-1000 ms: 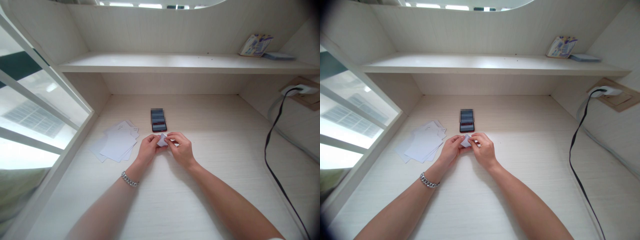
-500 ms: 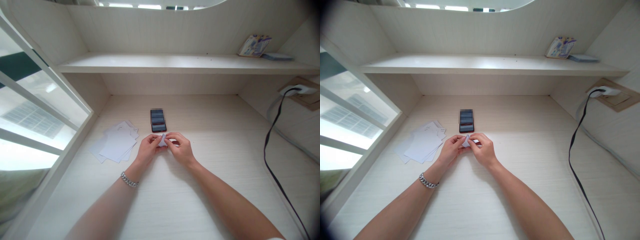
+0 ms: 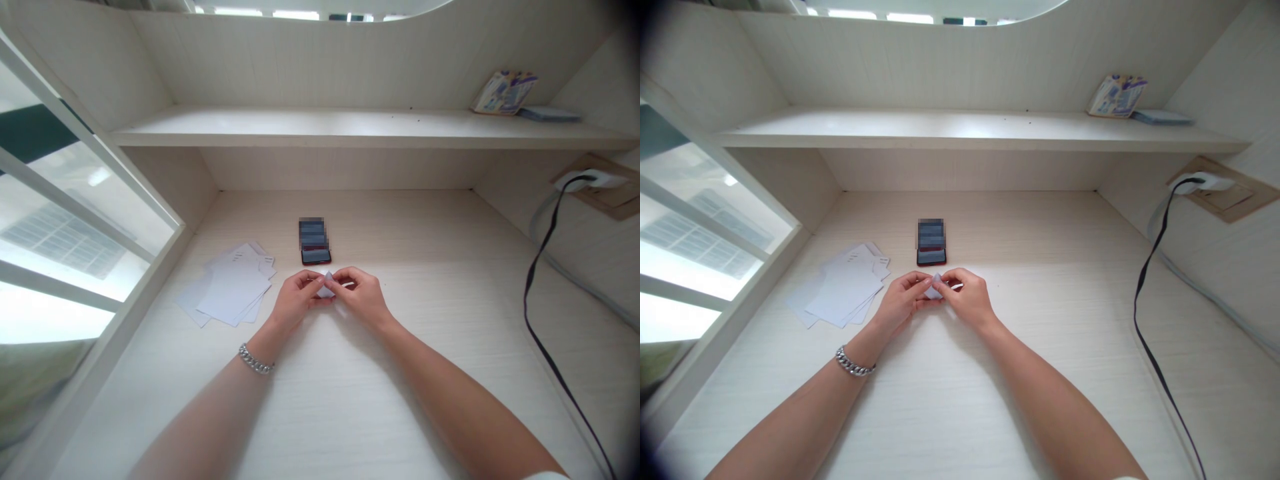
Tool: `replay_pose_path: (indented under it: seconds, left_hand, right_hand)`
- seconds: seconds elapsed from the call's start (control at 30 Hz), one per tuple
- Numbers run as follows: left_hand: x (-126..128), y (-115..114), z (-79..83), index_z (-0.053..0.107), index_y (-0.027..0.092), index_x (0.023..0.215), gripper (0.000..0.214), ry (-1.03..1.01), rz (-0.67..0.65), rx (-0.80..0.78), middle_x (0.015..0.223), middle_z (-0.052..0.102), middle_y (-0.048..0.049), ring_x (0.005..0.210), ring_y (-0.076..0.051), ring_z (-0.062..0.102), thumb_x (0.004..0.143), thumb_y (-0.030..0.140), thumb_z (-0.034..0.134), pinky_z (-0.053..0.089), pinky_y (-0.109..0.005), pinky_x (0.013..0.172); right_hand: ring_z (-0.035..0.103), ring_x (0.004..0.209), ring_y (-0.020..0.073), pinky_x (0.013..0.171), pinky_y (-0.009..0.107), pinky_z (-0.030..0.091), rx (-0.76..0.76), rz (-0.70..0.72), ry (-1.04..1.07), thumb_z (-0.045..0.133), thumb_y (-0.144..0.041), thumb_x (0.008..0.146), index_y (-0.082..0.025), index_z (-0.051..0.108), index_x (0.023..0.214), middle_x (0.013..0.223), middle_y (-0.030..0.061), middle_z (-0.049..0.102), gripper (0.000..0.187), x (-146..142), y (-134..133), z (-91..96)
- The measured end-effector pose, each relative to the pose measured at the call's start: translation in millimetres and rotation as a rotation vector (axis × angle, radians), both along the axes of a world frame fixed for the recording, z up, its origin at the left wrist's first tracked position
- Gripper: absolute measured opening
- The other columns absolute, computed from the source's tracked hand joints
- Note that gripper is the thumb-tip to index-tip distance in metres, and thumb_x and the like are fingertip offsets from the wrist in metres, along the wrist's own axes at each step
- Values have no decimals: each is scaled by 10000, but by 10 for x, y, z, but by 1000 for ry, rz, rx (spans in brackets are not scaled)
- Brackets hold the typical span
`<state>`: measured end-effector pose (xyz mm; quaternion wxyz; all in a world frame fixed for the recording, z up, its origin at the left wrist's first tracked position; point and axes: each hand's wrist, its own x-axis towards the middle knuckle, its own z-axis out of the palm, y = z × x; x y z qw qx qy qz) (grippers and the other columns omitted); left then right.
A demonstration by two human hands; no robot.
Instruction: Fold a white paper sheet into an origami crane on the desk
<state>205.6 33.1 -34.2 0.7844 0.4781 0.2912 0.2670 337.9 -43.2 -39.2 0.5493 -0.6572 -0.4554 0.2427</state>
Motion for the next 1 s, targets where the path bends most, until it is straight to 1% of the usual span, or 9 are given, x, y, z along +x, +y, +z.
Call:
replay_pose_path:
  seconds: [0.1,0.23,0.4,0.5,0.63,0.83,0.93,1.0]
  left_hand:
    - [-1,-4,2,609,131,836,260,16,-14,7,845,630,-46,730,-142,622,701,345,665,537,-380,763]
    - [-1,2,3,596,134,850,252,12,-12,6,867,621,-51,749,-151,624,720,344,648,539,-370,749]
    - [6,8,-9,563,164,914,276,21,-10,-13,823,612,-36,678,-147,621,743,374,613,557,-357,649]
    - [2,-5,-9,558,178,934,287,33,-21,21,796,602,-24,666,-140,610,749,393,600,558,-340,615]
    - [-10,-16,0,575,172,922,287,39,-36,72,800,595,-28,686,-139,591,740,390,609,560,-338,616]
    - [-6,15,18,584,164,856,246,65,0,10,784,582,-23,646,-137,583,735,377,606,561,-341,577]
    - [-1,28,38,586,169,840,224,43,26,-36,795,579,-20,693,-155,589,732,364,604,565,-358,576]
    - [3,30,48,587,170,826,213,31,47,-46,793,577,-18,718,-160,585,729,359,607,567,-371,584]
  right_hand:
    - [615,683,160,606,255,488,-7,-16,-42,621,-329,740,-168,649,772,753,38,664,167,-22,-6,1]
    - [615,686,154,617,251,489,16,-14,-72,583,-280,774,-174,642,774,762,34,661,122,-40,-9,3]
    - [615,681,158,620,263,496,56,-22,-181,541,-235,800,-182,649,826,804,44,657,123,-60,-15,-17]
    - [616,709,171,632,274,493,68,-29,-247,532,-217,803,-191,656,831,811,44,663,130,-66,-28,-34]
    - [622,700,167,641,280,494,103,-12,-249,518,-189,809,-204,663,833,816,34,674,148,-75,-43,-38]
    - [634,791,180,741,307,504,210,22,-287,557,-180,795,-237,690,811,844,26,689,146,-86,-32,-21]
    - [630,836,178,772,311,507,251,9,-298,575,-198,790,-249,699,812,906,36,678,136,-88,-30,-8]
    - [624,863,176,791,314,504,251,23,-287,579,-204,788,-246,696,818,937,42,668,128,-92,-36,10]
